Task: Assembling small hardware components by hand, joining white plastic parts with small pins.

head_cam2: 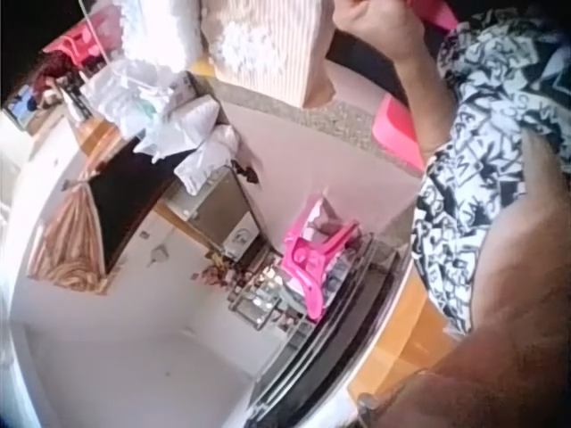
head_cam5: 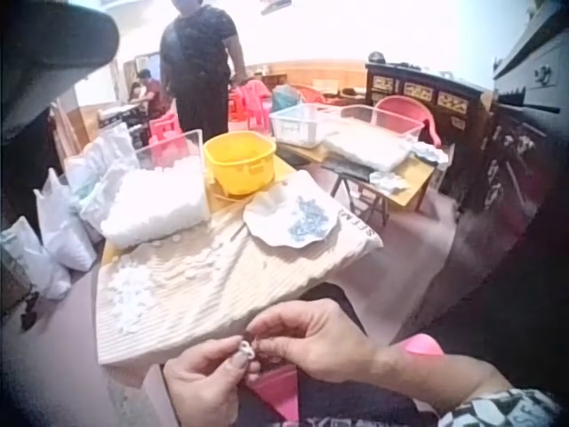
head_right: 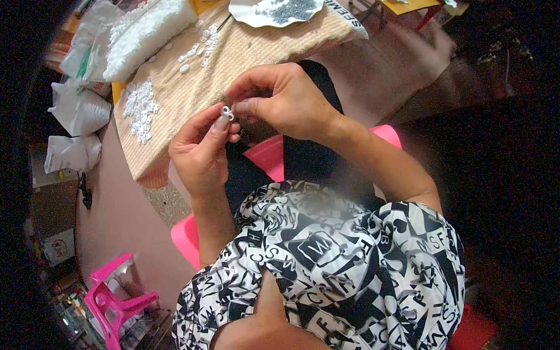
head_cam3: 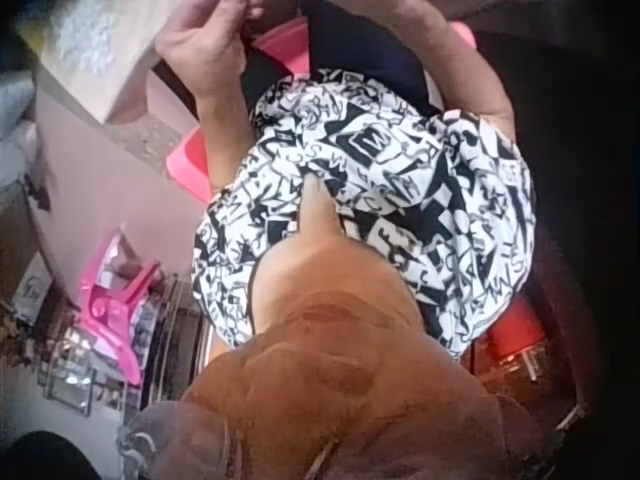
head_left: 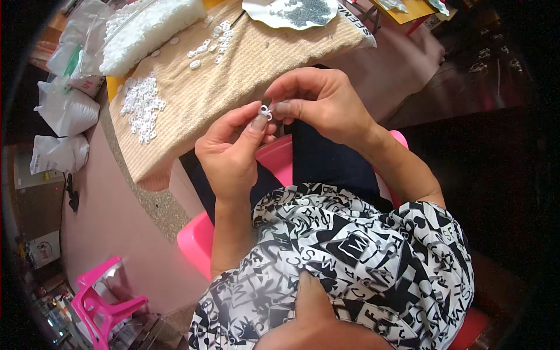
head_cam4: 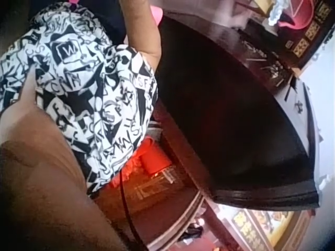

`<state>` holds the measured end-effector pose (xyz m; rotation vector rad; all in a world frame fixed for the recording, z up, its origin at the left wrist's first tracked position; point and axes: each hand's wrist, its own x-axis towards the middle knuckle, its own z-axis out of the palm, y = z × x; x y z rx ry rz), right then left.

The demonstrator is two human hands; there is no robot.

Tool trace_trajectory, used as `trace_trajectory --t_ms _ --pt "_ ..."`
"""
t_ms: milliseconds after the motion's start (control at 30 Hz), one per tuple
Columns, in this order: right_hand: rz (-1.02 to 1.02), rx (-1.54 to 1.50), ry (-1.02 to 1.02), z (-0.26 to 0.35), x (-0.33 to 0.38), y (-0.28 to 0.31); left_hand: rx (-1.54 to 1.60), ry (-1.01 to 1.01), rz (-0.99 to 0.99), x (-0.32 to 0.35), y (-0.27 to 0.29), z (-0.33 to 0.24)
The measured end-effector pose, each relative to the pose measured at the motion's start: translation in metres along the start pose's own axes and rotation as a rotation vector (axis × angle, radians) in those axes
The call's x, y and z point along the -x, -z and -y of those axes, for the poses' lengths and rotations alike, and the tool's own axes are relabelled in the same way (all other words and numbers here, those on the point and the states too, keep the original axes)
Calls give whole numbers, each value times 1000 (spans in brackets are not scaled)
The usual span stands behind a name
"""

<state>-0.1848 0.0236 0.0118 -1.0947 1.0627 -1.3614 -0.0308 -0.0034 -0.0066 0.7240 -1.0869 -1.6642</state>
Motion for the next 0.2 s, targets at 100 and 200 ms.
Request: trace_trajectory --t_ms 100,200 --pt "-4 27 2 -1 1 0 -1 -13 15 0 2 2" --pt "4 22 3 -1 1 0 -25 -30 34 0 3 3"
